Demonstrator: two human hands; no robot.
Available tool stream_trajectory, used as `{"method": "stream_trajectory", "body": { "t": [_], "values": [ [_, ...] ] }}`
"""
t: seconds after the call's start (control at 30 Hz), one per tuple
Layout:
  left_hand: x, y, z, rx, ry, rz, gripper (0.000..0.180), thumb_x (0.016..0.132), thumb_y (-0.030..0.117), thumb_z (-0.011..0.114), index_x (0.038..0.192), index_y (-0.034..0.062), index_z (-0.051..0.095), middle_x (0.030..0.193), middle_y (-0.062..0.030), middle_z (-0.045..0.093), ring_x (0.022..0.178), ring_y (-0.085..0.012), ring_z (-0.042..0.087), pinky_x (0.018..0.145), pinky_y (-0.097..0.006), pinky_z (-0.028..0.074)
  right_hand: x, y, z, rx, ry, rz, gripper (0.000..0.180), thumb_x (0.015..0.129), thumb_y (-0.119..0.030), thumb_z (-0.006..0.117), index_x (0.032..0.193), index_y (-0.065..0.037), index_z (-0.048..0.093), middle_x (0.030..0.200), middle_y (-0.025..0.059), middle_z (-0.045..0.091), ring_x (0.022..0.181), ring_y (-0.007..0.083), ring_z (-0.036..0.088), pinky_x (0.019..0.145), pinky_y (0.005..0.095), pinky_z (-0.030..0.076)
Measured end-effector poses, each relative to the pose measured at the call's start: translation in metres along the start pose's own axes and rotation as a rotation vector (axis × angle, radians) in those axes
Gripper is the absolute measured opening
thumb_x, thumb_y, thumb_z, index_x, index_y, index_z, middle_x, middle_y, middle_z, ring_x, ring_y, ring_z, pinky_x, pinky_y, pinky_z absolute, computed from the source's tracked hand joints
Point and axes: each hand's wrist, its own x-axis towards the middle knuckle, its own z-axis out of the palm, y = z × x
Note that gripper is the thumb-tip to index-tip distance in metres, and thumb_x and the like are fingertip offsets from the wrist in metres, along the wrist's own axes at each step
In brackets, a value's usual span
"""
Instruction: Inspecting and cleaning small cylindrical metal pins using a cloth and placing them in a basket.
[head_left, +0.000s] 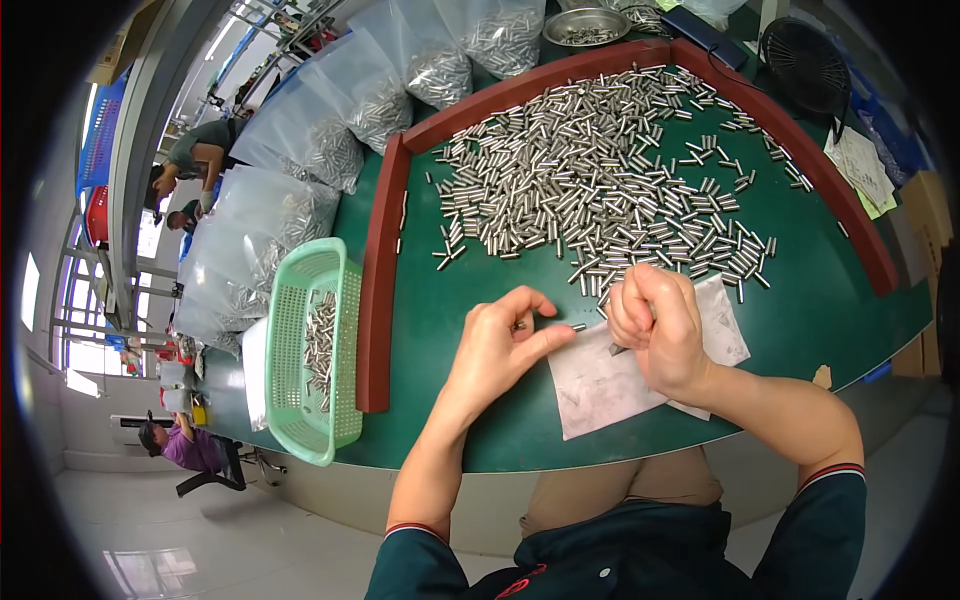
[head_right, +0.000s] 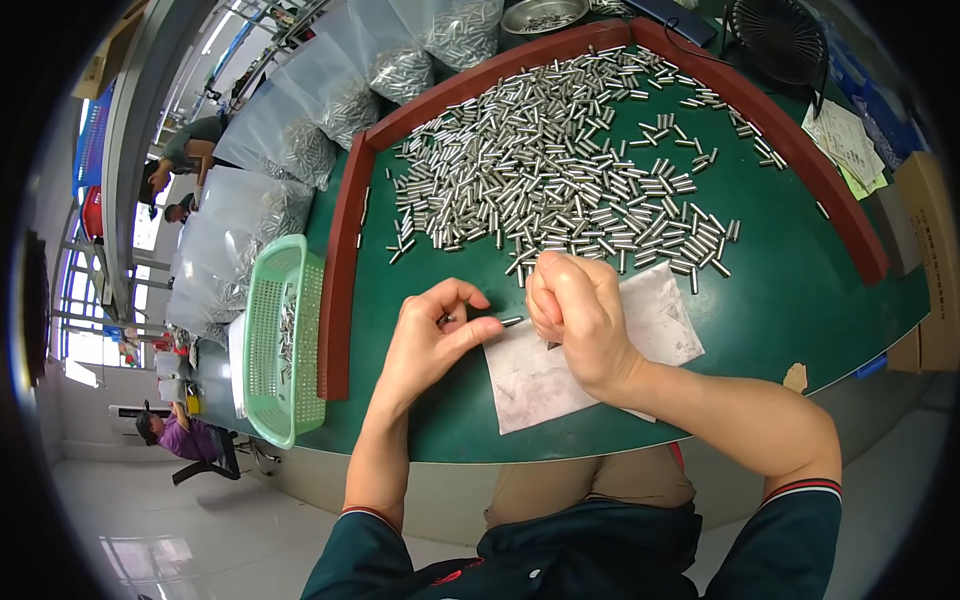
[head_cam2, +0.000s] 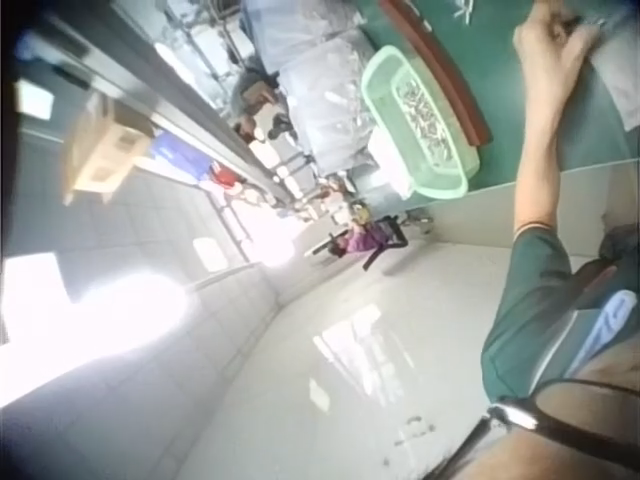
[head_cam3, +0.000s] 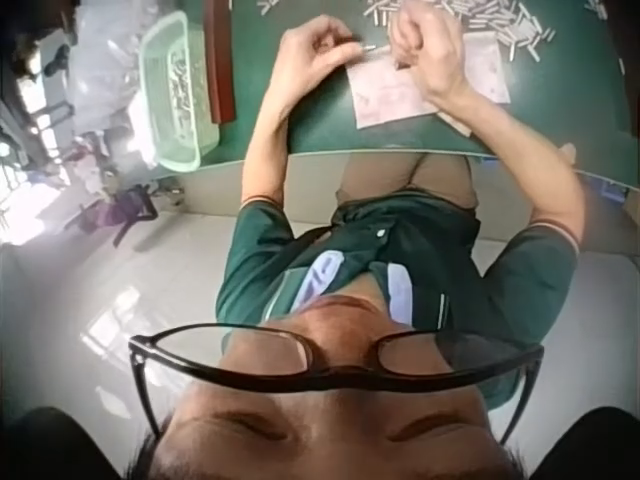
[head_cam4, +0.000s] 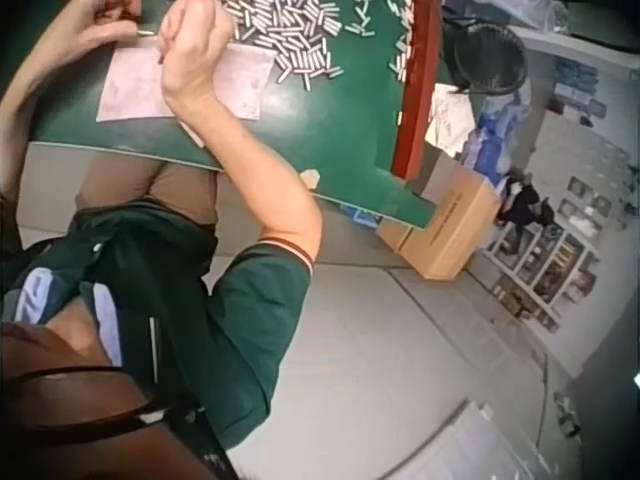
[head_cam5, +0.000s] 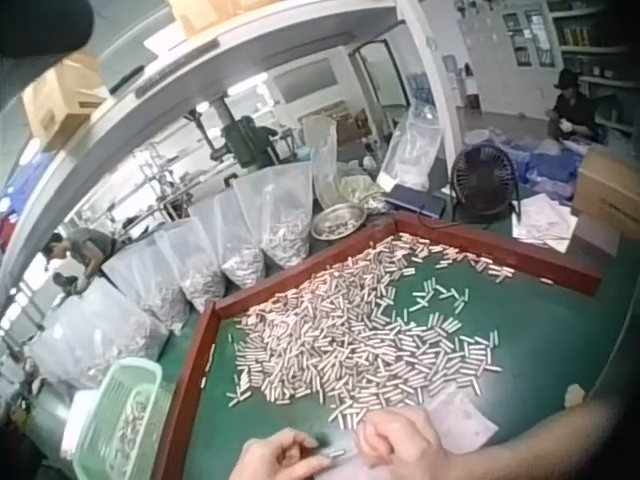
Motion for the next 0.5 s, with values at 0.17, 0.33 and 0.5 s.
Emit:
{"method": "stream_trajectory", "body": {
  "t": [0.17, 0.33, 0.5],
  "values": [
    [-0.003, 0.008, 0.012, 0.094, 0.002, 0.068, 0.017, 0.070, 0.009, 0.067, 0.079, -0.0013, 0.057, 0.047, 0.0004, 0.039, 0.045, -0.0054, 0.033, 0.042, -0.024, 0.028, 0.000, -0.001, 0.004, 0.008, -0.012, -0.024, 0.038, 0.087, -0.020, 0.034, 0.051, -0.008, 0.030, 0.046, -0.0001, 0.030, 0.042, 0.0072, 0.024, 0.041, 0.0228, 0.022],
    [-0.004, -0.001, 0.007, -0.041, -0.033, 0.041, 0.012, 0.075, 0.009, 0.063, 0.078, -0.0010, 0.056, 0.056, 0.0017, 0.048, 0.049, -0.0052, 0.040, 0.044, -0.022, 0.032, 0.001, 0.000, 0.004, 0.019, -0.020, -0.007, 0.038, 0.088, -0.020, 0.033, 0.051, -0.008, 0.029, 0.046, 0.0001, 0.030, 0.042, 0.0073, 0.024, 0.040, 0.0229, 0.021],
    [0.002, -0.021, -0.015, -1.247, -0.298, -0.216, 0.010, 0.085, 0.013, 0.053, 0.085, 0.0034, 0.050, 0.063, 0.0005, 0.046, 0.045, -0.0014, 0.024, 0.041, -0.016, 0.020, 0.000, 0.001, 0.001, 0.033, -0.016, -0.015, 0.038, 0.088, -0.019, 0.032, 0.052, -0.008, 0.028, 0.046, 0.0001, 0.030, 0.041, 0.0071, 0.022, 0.040, 0.0230, 0.021]
  ]
}}
